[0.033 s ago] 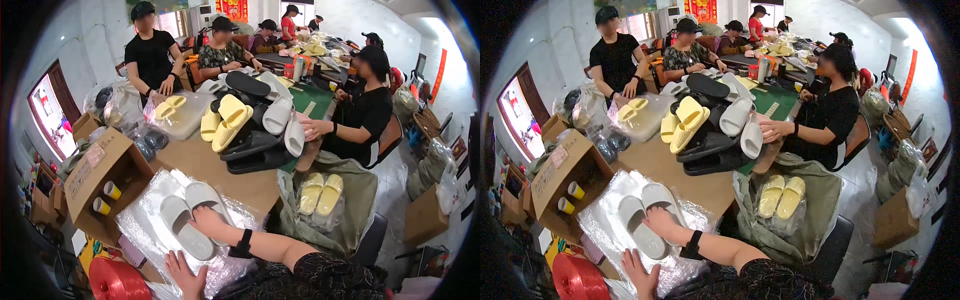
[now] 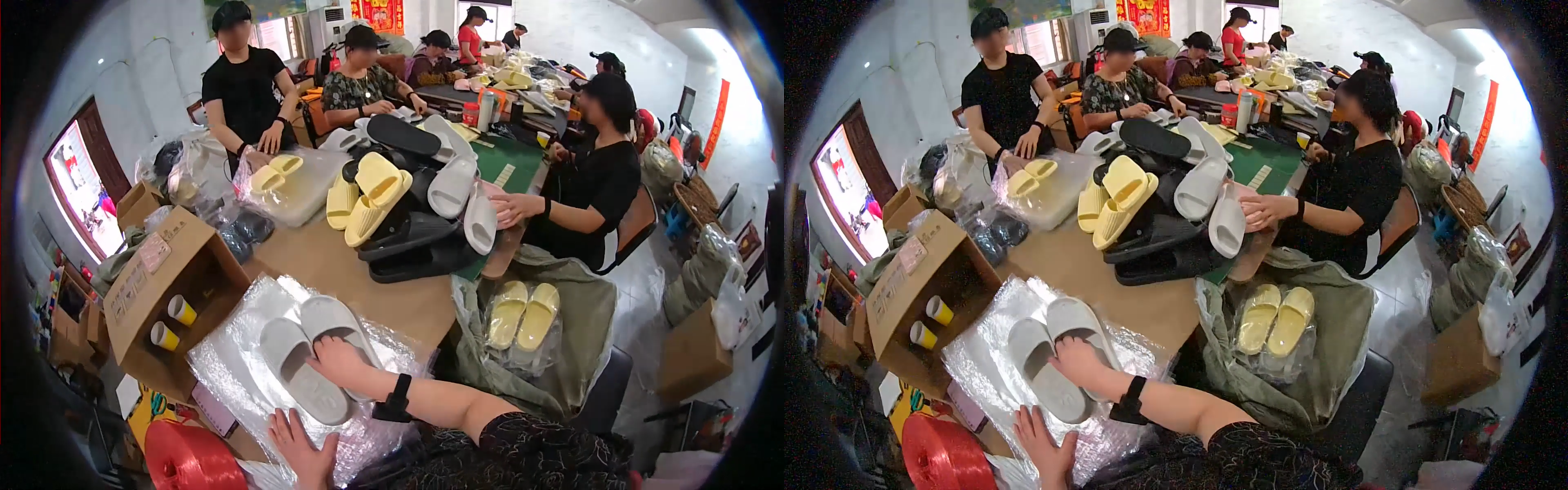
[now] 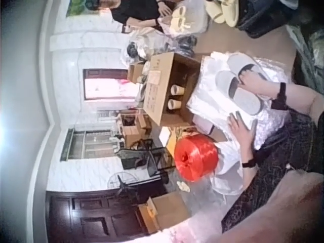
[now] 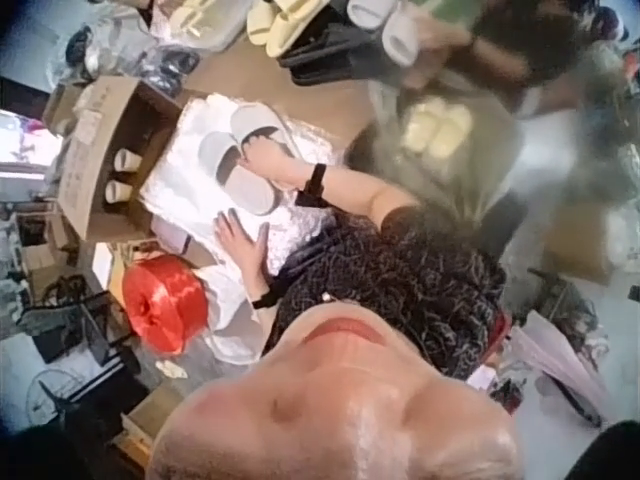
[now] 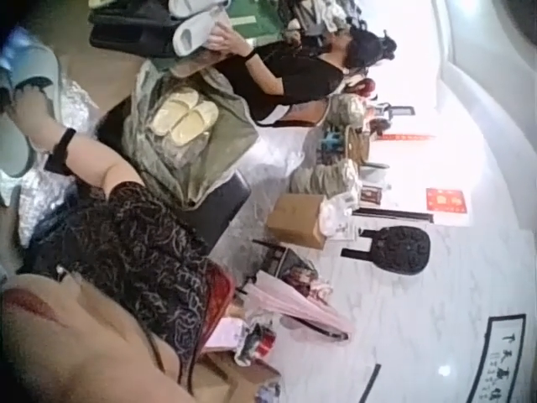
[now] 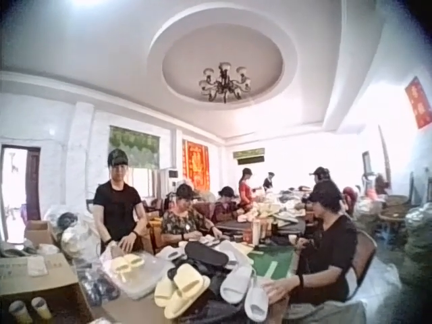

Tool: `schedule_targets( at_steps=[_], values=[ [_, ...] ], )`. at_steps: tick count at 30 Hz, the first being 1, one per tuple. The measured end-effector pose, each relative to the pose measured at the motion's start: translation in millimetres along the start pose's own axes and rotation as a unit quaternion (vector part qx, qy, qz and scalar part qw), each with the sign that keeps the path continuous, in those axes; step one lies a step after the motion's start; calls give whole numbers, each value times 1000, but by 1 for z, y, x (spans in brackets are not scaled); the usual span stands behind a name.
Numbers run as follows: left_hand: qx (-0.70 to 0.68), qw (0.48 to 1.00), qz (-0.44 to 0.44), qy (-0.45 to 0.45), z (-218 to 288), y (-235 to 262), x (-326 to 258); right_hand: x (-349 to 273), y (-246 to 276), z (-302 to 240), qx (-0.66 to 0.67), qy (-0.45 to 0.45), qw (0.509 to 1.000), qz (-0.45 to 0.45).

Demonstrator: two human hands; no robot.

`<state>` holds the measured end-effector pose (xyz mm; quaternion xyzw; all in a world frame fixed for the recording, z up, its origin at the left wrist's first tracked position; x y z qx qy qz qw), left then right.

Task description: The recorder is packing finished sandals into plastic bags in a manufacturing facility.

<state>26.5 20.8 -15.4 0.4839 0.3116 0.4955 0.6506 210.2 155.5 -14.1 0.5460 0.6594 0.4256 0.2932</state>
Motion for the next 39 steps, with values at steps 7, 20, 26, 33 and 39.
schedule_targets(
  at_steps=[7, 20, 26, 33, 39],
  values=[
    [-1, 1000, -7, 0, -2, -2, -1, -9, 9, 7, 56, -13, 997, 48],
    [-20, 999, -45, 4, -3, -5, 2, -15, 15, 9, 67, 11, 992, 104],
    [-59, 990, -131, 12, 4, 10, 2, -14, 14, 10, 64, -13, 995, 81],
    [-42, 984, -176, 1, -5, 4, 10, -11, 20, 13, 73, 6, 991, 111],
    [-58, 986, -154, 13, 20, 20, 0, -16, 15, 11, 84, 8, 989, 119]
  ],
)
Point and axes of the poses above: each hand's wrist, its own x-axis towards the middle knuckle, its own y-axis out of the back of the hand, z = x × y, the point moved 7 cm from there along x, towards the middle knuckle, and after that the axes turned 14 degrees about -z, right-handed, at the moved point
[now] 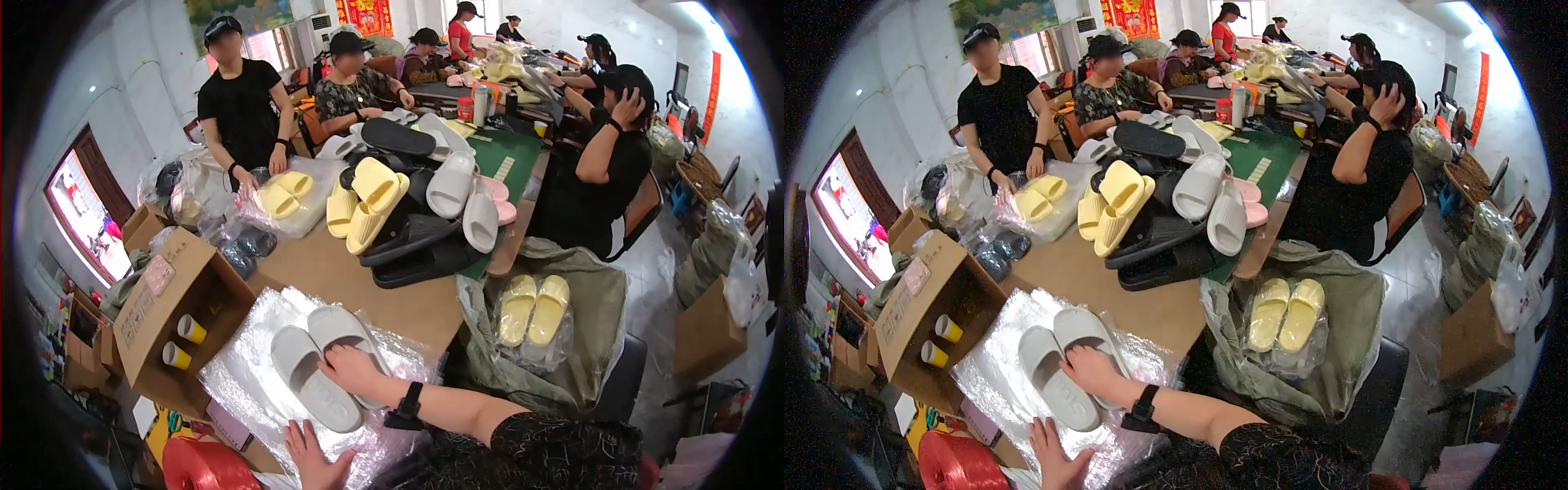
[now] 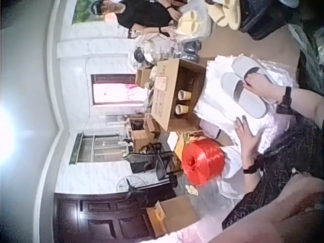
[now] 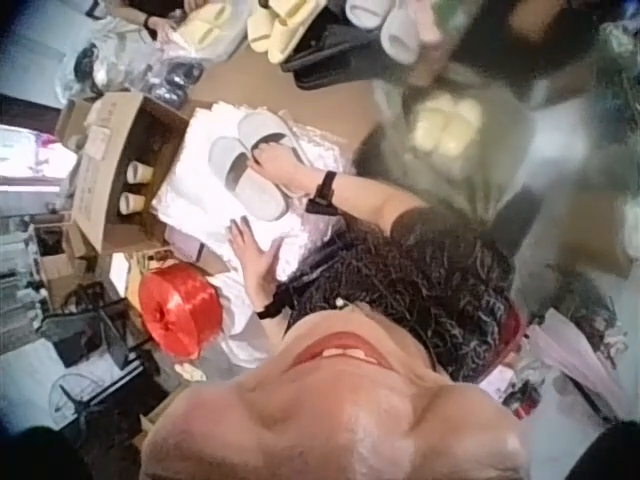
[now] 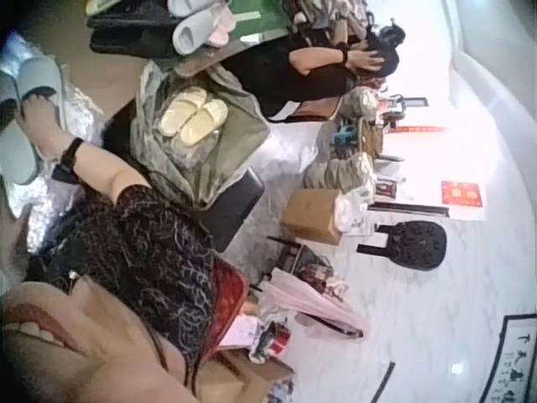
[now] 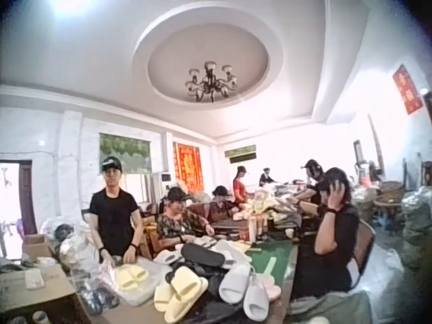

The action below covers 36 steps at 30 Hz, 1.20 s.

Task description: The recorder is packing finished sandals into plastic bags in a manufacturing facility.

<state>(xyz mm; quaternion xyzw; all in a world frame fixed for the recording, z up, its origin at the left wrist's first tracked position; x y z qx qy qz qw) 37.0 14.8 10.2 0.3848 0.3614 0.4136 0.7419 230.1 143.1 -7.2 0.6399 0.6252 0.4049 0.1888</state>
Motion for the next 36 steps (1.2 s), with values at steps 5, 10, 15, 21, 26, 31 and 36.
schedule_targets(
  at_steps=[5, 10, 15, 21, 26, 31, 36],
  values=[
    [-33, 999, 13, 19, -2, 1, -9, -1, 2, -4, 18, 17, 1000, 0],
    [95, 992, 77, -35, -8, 2, -3, -14, 58, 21, 296, -81, 951, 45],
    [73, 996, 45, 18, -1, 16, 2, -85, 112, 65, 587, -47, 786, 188],
    [82, 990, 68, -95, 20, 20, 12, -156, 152, 98, 417, -24, 894, 164],
    [83, 989, 52, -115, 7, 2, 35, -164, 169, 92, 371, -32, 917, 145],
    [50, 990, 68, -115, 26, 14, 46, -161, 166, 113, 343, -41, 929, 131],
    [34, 987, 59, -143, 37, 16, 28, -146, 175, 61, 259, 4, 959, 115]
  ],
)
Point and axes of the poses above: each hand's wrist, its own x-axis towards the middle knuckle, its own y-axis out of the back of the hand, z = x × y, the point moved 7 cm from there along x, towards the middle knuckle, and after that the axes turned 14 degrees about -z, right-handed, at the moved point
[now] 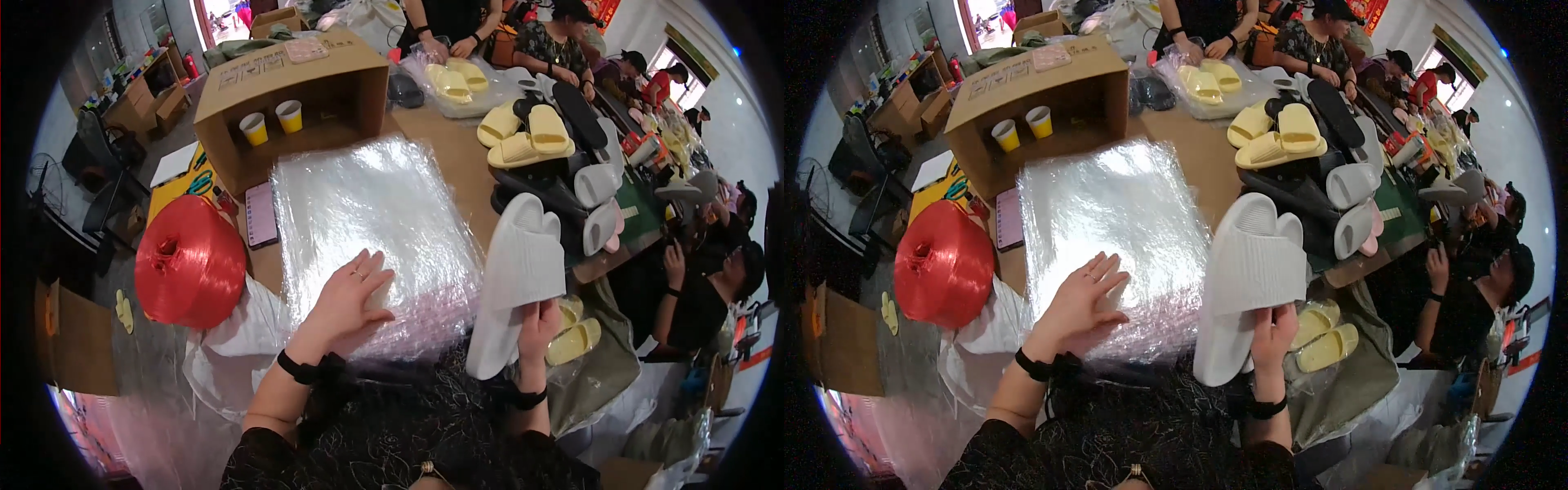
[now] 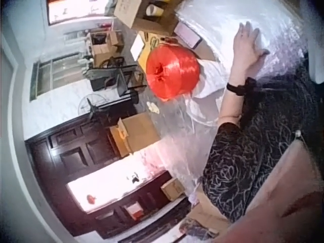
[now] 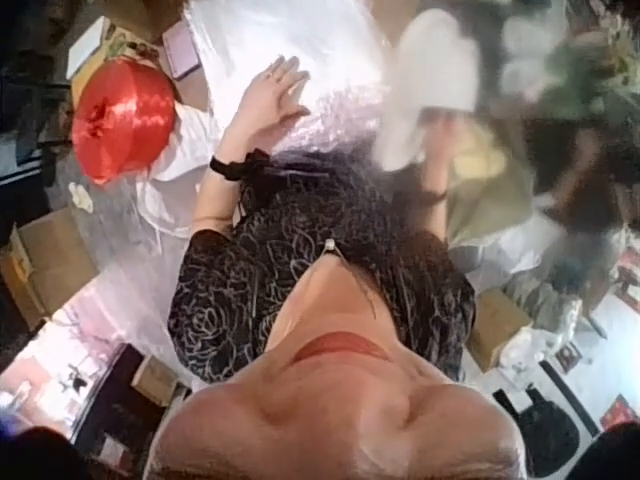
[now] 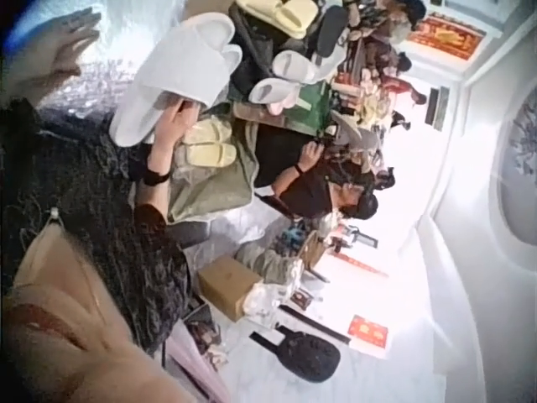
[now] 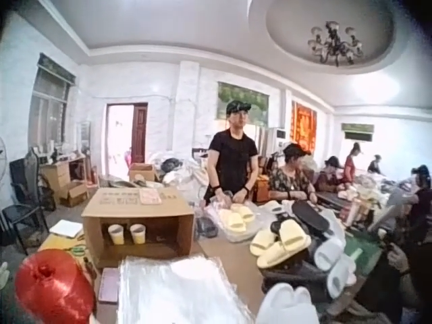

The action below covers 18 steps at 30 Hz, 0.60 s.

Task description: The recorder is packing finished sandals into plastic bags in a manufacturing facility.

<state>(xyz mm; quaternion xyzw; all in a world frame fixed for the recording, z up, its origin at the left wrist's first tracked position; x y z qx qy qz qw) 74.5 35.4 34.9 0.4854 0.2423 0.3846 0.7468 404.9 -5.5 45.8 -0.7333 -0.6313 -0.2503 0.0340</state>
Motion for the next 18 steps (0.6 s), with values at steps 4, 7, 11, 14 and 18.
schedule_targets(
  at_steps=[4, 7, 11, 14, 18],
  values=[
    [37, 999, 14, -6, -4, -12, 3, 4, -1, 4, -38, -1, 999, -16],
    [12, 1000, 24, 12, -11, -10, 12, 4, 0, 3, -13, -25, 1000, -4],
    [-80, 996, 46, 17, -21, -8, 18, 5, 7, -11, -37, 12, 999, -23],
    [-152, 987, 22, 44, -30, -10, 19, 2, 10, -21, -45, 11, 999, -29],
    [-210, 975, 29, 67, -28, -4, 23, -2, -34, -54, -246, 66, 942, -220]
  ],
)
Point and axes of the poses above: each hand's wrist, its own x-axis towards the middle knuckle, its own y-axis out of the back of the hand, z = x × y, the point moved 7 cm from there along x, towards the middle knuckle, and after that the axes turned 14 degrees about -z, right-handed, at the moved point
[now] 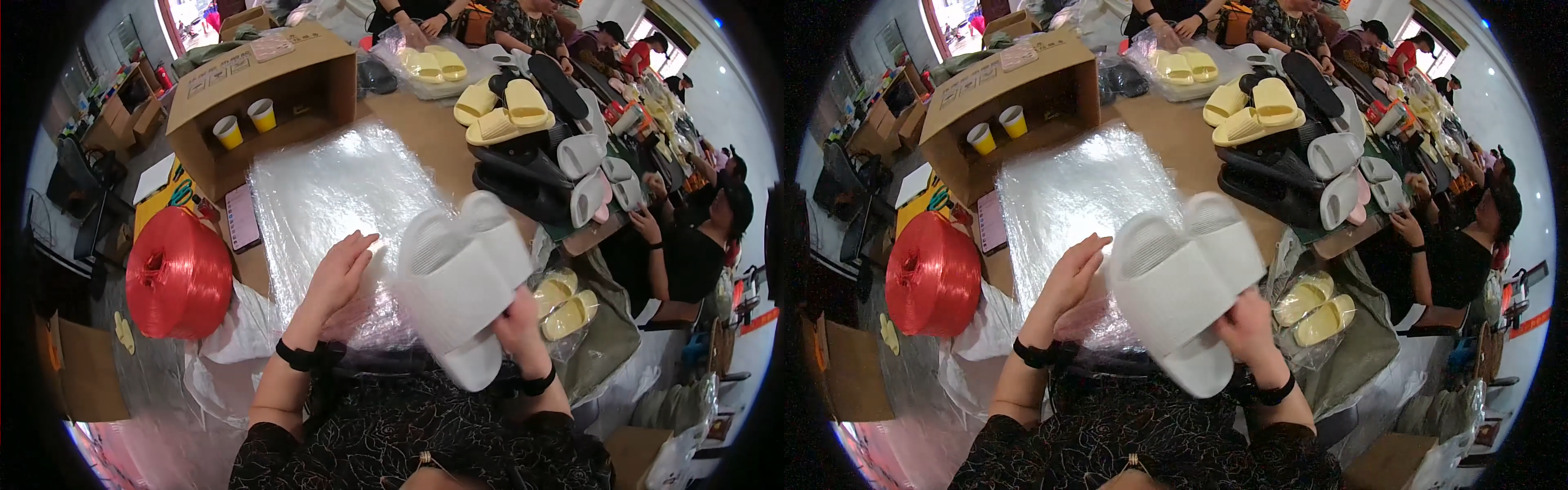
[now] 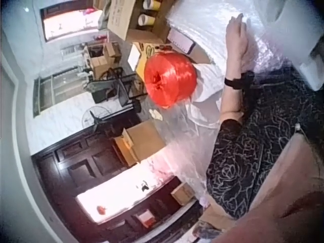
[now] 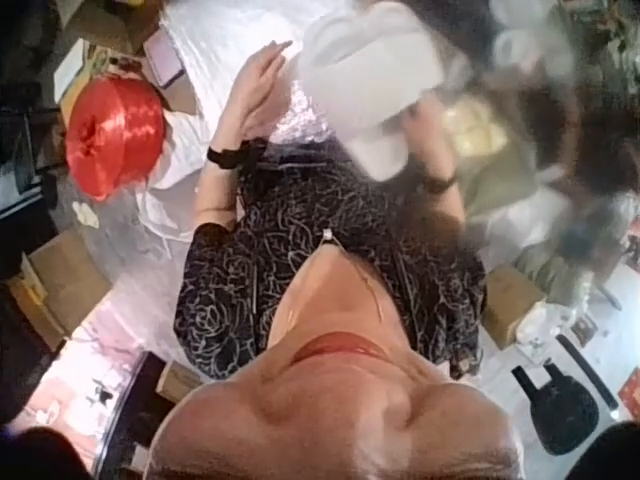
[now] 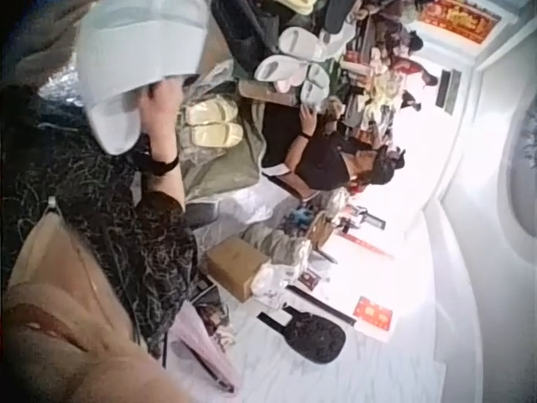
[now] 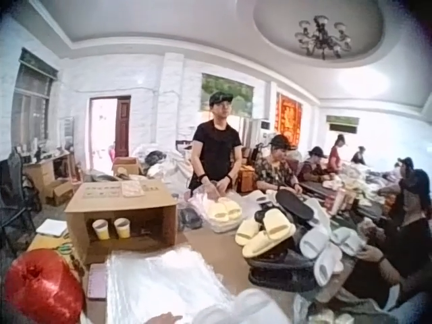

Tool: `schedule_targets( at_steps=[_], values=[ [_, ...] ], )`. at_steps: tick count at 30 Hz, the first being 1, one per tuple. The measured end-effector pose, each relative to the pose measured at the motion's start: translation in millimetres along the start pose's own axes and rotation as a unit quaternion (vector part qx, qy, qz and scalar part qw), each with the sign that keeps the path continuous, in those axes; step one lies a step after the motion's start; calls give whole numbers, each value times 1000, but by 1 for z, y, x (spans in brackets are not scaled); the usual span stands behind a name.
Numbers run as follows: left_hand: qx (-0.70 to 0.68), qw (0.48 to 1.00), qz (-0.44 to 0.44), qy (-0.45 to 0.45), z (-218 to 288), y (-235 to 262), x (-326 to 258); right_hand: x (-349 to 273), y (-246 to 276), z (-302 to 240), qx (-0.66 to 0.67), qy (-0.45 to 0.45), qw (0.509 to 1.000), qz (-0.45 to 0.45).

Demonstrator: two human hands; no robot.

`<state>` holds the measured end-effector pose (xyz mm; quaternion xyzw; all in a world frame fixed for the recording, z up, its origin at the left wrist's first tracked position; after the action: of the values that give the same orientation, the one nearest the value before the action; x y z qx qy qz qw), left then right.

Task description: The recorder is packing finished sandals into plastic bags in a manufacturing facility.

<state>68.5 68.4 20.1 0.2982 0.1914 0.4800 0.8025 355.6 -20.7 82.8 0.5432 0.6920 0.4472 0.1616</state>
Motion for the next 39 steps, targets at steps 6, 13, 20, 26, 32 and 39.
schedule_targets(
  at_steps=[6, 13, 20, 26, 32, 39],
  values=[
    [-80, 996, 47, -6, 18, 12, -2, 14, -49, -10, -35, 0, 986, -162],
    [60, 996, 44, -44, 47, 32, -17, 23, -50, -7, -46, -32, 991, -125],
    [141, 980, -57, -132, 93, -3, -11, 37, -53, -22, -59, -33, 990, -127],
    [127, 978, -106, -129, 115, -13, -28, 83, -78, -26, 136, -130, 964, -190],
    [120, 978, -94, -141, 138, -3, -41, 148, -106, -21, 84, 116, 989, 33],
    [190, 971, -50, -135, 128, 14, -47, 231, -150, 1, -81, -43, 996, -9]
  ],
)
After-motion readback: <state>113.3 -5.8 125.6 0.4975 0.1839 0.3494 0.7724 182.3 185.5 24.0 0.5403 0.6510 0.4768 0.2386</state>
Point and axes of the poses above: each hand's wrist, its own x-axis towards the middle knuckle, its own y-axis out of the back of the hand, z = x × y, the point moved 7 cm from there along x, towards the middle knuckle, and after that the axes turned 14 degrees about -z, right-handed, at the moved point
